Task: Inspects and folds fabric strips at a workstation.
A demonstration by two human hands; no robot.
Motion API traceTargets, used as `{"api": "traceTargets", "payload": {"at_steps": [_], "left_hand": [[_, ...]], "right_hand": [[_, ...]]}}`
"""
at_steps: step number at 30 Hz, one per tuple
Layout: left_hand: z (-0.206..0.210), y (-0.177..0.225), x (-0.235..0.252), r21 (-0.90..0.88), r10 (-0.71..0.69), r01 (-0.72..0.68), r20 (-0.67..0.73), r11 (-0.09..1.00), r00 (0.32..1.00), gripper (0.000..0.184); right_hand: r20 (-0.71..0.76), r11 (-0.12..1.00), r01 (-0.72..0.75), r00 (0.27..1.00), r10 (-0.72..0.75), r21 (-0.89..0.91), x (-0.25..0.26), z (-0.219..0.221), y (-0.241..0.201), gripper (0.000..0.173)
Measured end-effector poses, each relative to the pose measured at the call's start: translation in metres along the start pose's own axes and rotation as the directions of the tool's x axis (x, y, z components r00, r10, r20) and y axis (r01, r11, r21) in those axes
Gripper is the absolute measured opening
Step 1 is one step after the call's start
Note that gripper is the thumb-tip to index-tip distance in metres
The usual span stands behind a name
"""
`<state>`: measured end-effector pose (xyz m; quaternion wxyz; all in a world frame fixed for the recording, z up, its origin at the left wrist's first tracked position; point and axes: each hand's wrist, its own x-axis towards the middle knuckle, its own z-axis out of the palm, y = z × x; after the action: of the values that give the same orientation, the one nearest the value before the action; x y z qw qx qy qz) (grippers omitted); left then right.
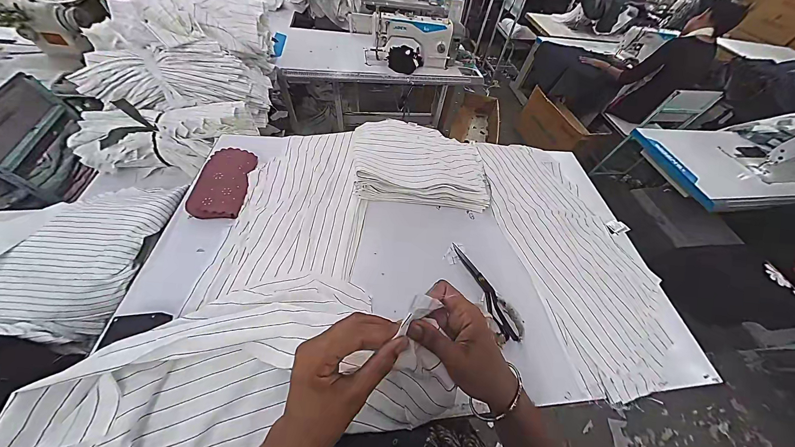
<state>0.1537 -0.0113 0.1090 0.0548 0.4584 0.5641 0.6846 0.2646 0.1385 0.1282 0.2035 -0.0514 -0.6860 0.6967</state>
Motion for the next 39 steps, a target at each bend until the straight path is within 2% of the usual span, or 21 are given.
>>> {"api": "traceTargets", "payload": {"at_steps": [2, 3, 6, 8, 12, 15, 18, 21, 24, 27, 29, 31, 33, 35, 37, 39], "left_hand": [[0.002, 0.001, 0.001, 0.097, 0.041, -0.038, -0.029, 0.995, 0.999, 0.008], [0.004, 0.002, 0.002, 0.149, 0.069, -0.063, -0.034, 0.987, 0.997, 0.009], [0.009, 0.001, 0.004, 0.217, 0.118, -0.105, -0.05, 0.97, 0.992, 0.009], [0.014, 0.0, 0.004, 0.183, 0.083, -0.07, -0.063, 0.981, 0.995, 0.009], [0.022, 0.0, 0.005, 0.031, -0.096, 0.101, -0.129, 0.994, 0.987, 0.008], [0.019, -0.002, 0.006, 0.053, -0.068, 0.074, -0.118, 0.996, 0.991, 0.008], [0.012, -0.001, 0.009, 0.086, -0.025, 0.03, -0.058, 0.996, 0.998, 0.009], [0.009, 0.005, 0.01, -0.041, -0.17, 0.169, -0.019, 0.985, 0.985, 0.007], [0.009, 0.007, 0.008, -0.247, -0.433, 0.423, 0.017, 0.872, 0.901, 0.006], [0.008, 0.002, 0.001, -0.372, -0.602, 0.59, 0.097, 0.716, 0.792, 0.017], [0.003, -0.004, -0.004, -0.41, -0.644, 0.645, 0.162, 0.645, 0.748, 0.02], [-0.002, -0.009, -0.007, -0.443, -0.644, 0.666, 0.226, 0.6, 0.731, 0.023], [-0.004, -0.012, -0.006, -0.46, -0.629, 0.67, 0.268, 0.582, 0.73, 0.026], [-0.003, -0.016, -0.005, -0.47, -0.614, 0.673, 0.3, 0.571, 0.73, 0.027], [-0.001, -0.019, -0.001, -0.451, -0.601, 0.673, 0.316, 0.586, 0.734, 0.027], [-0.001, -0.021, 0.004, -0.431, -0.588, 0.668, 0.323, 0.606, 0.742, 0.024]], "right_hand": [[0.043, 1.0, -0.026, 0.999, 0.026, 0.01, 0.001, -0.002, -0.002, 0.034], [0.073, 1.0, -0.029, 0.997, 0.029, 0.002, 0.002, -0.005, -0.003, 0.037], [0.119, 0.999, 0.007, 0.993, -0.002, -0.044, 0.002, -0.015, -0.001, 0.014], [0.115, 0.994, 0.022, 0.993, -0.009, -0.108, 0.002, -0.018, -0.002, 0.014], [0.138, 0.968, 0.086, 0.989, -0.054, -0.237, 0.002, -0.021, -0.011, 0.021], [0.17, 0.881, 0.24, 0.968, -0.185, -0.407, 0.002, -0.035, -0.016, 0.02], [0.182, 0.788, 0.291, 0.956, -0.228, -0.542, 0.0, -0.041, -0.022, 0.018], [0.166, 0.762, 0.285, 0.959, -0.231, -0.581, -0.005, -0.036, -0.019, 0.018], [0.102, 0.832, 0.189, 0.982, -0.159, -0.521, -0.007, -0.027, 0.0, 0.016], [0.05, 0.855, -0.02, 0.997, 0.054, -0.518, -0.016, -0.024, 0.044, 0.017], [-0.002, 0.743, -0.204, 0.965, 0.263, -0.637, -0.026, -0.035, 0.073, 0.02], [-0.167, 0.585, -0.37, 0.913, 0.372, -0.722, -0.041, -0.058, 0.094, 0.025], [-0.38, 0.479, -0.475, 0.879, 0.287, -0.738, -0.059, -0.084, 0.113, 0.024], [-0.542, 0.399, -0.593, 0.804, 0.245, -0.7, -0.073, -0.103, 0.122, 0.03], [-0.614, 0.333, -0.666, 0.745, 0.261, -0.667, -0.081, -0.112, 0.128, 0.038], [-0.638, 0.265, -0.695, 0.719, 0.275, -0.668, -0.083, -0.114, 0.133, 0.041]]}}
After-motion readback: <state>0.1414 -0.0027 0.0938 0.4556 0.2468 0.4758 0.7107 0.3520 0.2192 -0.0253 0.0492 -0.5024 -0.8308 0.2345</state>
